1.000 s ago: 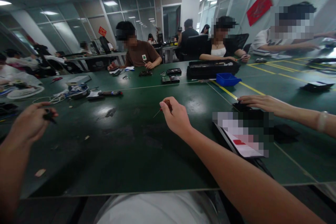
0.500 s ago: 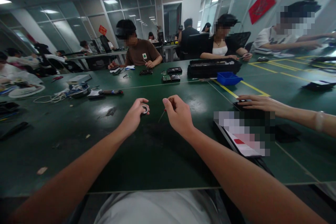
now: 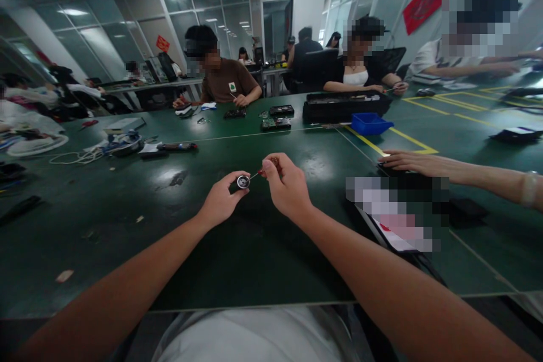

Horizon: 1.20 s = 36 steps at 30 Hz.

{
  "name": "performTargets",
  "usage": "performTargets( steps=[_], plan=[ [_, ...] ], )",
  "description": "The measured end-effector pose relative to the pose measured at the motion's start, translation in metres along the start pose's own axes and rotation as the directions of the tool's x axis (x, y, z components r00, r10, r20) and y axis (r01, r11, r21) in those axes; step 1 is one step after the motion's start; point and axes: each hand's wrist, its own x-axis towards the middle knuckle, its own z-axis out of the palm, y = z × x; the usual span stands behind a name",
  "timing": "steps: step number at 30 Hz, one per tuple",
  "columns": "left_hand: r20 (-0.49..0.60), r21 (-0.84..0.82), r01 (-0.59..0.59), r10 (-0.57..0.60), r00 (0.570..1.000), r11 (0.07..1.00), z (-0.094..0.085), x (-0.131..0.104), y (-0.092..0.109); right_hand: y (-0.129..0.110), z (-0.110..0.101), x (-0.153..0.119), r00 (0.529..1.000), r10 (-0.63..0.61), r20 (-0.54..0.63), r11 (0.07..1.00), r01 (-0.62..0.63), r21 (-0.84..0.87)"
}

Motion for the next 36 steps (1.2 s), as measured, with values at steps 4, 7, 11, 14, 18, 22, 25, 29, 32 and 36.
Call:
performTargets(
  steps=[4, 7, 11, 14, 18, 22, 25, 29, 32, 36],
  plan=[
    [-0.004, -0.003, 0.025, -0.025, 1.000, 1.000, -0.002, 0.000, 0.003, 0.001, -0.001, 0.000, 1.000, -0.013, -0.018, 1.000, 0.013, -0.013],
    [-0.012, 0.007, 0.044, -0.044, 0.999, 0.999, -0.002, -0.001, 0.003, 0.001, -0.001, 0.000, 0.999, -0.029, -0.029, 0.999, 0.028, -0.046],
    [-0.006, 0.025, 0.019, -0.019, 1.000, 0.999, -0.002, -0.001, 0.002, -0.003, -0.003, 0.000, 0.999, -0.031, -0.018, 0.997, 0.030, -0.076],
    [-0.009, 0.030, -0.005, 0.006, 1.000, 1.000, -0.004, -0.001, 0.001, -0.006, -0.004, 0.001, 1.000, -0.020, -0.003, 0.991, 0.019, -0.136],
    [-0.021, 0.067, -0.036, 0.037, 0.999, 0.997, -0.007, -0.001, 0.000, -0.008, -0.006, 0.004, 0.999, -0.005, -0.053, 0.972, -0.007, -0.235],
    [-0.022, 0.107, -0.083, 0.085, 0.996, 0.991, -0.008, 0.000, -0.003, -0.006, -0.006, 0.004, 1.000, -0.001, -0.012, 0.975, -0.001, -0.224],
    [-0.030, 0.126, -0.099, 0.103, 0.994, 0.987, -0.008, 0.001, -0.006, -0.003, -0.005, 0.003, 0.996, -0.039, 0.083, 0.986, 0.052, -0.158],
    [-0.021, 0.151, -0.087, 0.091, 0.996, 0.985, -0.009, 0.002, -0.007, -0.001, -0.005, 0.003, 0.990, -0.027, 0.142, 0.991, 0.046, -0.129],
    [-0.004, 0.156, -0.071, 0.072, 0.997, 0.985, -0.009, 0.001, -0.006, -0.003, -0.006, 0.003, 0.993, 0.006, 0.119, 0.981, 0.017, -0.195],
    [0.028, 0.159, -0.058, 0.054, 0.998, 0.986, -0.009, 0.001, -0.004, -0.003, -0.005, 0.001, 0.995, -0.001, 0.095, 0.983, 0.018, -0.185]
  ],
)
